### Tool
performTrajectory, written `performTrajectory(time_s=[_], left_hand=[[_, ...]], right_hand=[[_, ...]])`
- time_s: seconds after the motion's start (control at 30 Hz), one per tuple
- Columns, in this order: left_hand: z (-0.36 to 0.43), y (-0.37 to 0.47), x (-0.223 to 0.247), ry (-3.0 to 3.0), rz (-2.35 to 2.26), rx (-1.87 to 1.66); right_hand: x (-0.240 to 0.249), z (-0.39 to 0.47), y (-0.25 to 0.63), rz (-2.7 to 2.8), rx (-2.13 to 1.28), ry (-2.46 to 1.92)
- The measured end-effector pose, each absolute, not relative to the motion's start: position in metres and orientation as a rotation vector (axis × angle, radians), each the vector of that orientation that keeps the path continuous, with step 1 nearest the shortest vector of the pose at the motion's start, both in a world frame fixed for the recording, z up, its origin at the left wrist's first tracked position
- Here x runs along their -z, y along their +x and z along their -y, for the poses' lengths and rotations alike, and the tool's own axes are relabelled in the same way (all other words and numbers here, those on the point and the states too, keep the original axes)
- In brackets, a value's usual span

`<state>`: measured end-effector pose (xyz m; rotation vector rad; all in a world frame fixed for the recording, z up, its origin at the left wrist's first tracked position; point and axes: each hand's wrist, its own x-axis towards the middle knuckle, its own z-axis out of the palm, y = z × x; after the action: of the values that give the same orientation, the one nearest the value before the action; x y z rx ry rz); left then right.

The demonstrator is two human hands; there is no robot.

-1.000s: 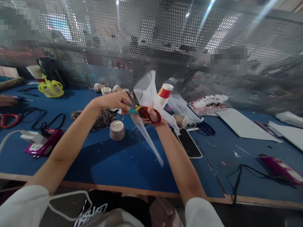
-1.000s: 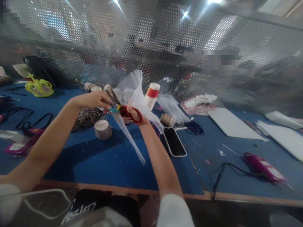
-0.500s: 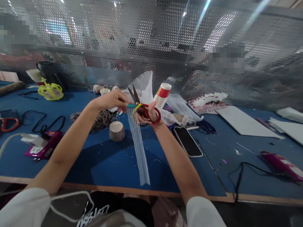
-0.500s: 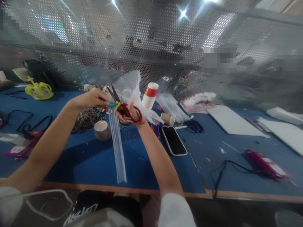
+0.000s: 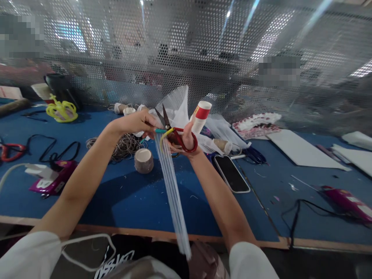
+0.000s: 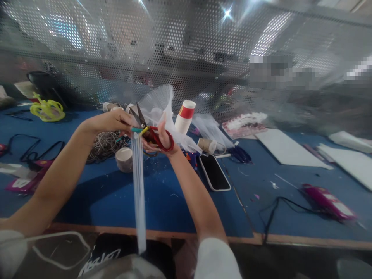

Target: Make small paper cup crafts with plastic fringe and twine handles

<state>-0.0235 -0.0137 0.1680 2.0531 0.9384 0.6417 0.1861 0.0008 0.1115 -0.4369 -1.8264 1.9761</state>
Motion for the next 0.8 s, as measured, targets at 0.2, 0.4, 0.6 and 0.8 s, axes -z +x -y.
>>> performTrajectory(time_s=[0.2,0.4,0.6,0.8], left_hand=[[0.012,-0.025,-0.166,2.052,-0.908,-0.618],[0.010,-0.019,-0.159,2.004,-0.927,-0.633],[-0.004,-0.029,-0.152,1.906,-1.086,-0.854],[-0.028,-0.060,-0.138,1.654,-1.308,-1.179]], right_hand=[[-0.108,-0.004,0.181,1.781,-1.983,-0.308],[-0.113,-0.010,0.185,1.746,-2.016,-0.388],[-0.115,-0.023,0.193,1.674,-2.000,-0.454],[-0.115,-0.035,0.205,1.826,-1.573,-0.880]])
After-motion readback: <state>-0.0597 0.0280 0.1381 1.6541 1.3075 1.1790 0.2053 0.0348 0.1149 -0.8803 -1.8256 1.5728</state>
